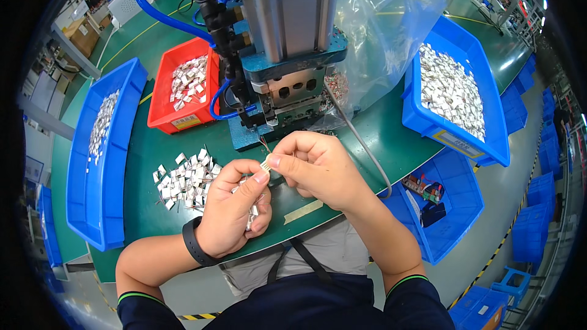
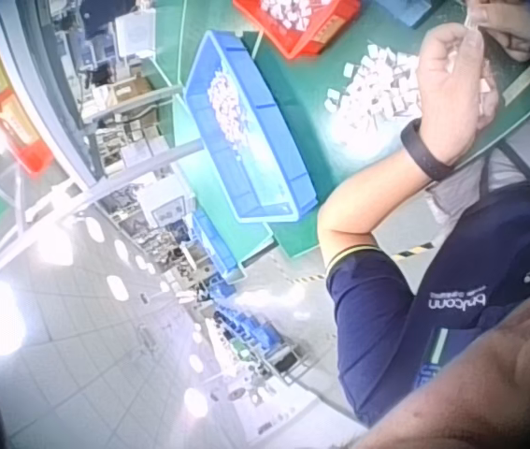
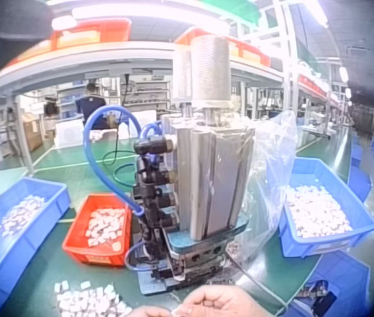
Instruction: The person pours small white rectangular components from a blue bin onto a green workbench. They then pick up the components one by one and insert them into a vertical machine fixture, pressing them down to process or secure them. The person repeats this insertion process for multiple components throughout the clip.
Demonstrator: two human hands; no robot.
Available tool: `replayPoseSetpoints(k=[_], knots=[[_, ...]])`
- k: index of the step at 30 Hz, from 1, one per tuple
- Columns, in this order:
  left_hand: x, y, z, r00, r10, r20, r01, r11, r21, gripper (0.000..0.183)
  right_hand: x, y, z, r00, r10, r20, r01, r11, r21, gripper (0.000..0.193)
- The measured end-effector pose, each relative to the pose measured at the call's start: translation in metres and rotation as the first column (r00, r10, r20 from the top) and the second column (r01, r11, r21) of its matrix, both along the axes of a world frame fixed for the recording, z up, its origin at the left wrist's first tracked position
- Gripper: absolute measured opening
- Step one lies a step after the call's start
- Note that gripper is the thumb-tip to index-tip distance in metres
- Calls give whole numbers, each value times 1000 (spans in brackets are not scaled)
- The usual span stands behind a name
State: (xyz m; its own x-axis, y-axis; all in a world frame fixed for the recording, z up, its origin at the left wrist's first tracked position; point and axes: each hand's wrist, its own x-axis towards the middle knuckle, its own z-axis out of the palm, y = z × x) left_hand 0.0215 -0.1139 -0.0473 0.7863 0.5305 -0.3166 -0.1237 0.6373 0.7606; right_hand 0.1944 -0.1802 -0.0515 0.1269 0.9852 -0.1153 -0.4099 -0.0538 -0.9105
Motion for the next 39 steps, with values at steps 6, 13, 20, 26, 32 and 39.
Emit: replayPoseSetpoints(k=[6,13,20,26,32,39], knots=[[0,0,0,1000,-2,11,1,1000,6,13,1,-1,-1,1000,10,8,-10,1000,14,11],[0,0,-1,1000,-26,-8,27,999,31,14,-5,1,3,999,-17,43,18,999,-38,12],[1,0,2,999,10,-47,-10,1000,6,17,2,-6,12,947,74,-314,-131,977,-166,16],[1,0,0,999,28,-15,-28,1000,-11,25,-25,-16,22,995,91,32,-88,993,-83,15],[1,1,3,999,3,-35,-5,999,-35,24,-23,-13,23,996,59,74,-49,991,-121,15],[-1,3,1,996,-79,-49,79,997,-4,19,0,-8,14,999,-3,-35,-2,991,-131,13]])
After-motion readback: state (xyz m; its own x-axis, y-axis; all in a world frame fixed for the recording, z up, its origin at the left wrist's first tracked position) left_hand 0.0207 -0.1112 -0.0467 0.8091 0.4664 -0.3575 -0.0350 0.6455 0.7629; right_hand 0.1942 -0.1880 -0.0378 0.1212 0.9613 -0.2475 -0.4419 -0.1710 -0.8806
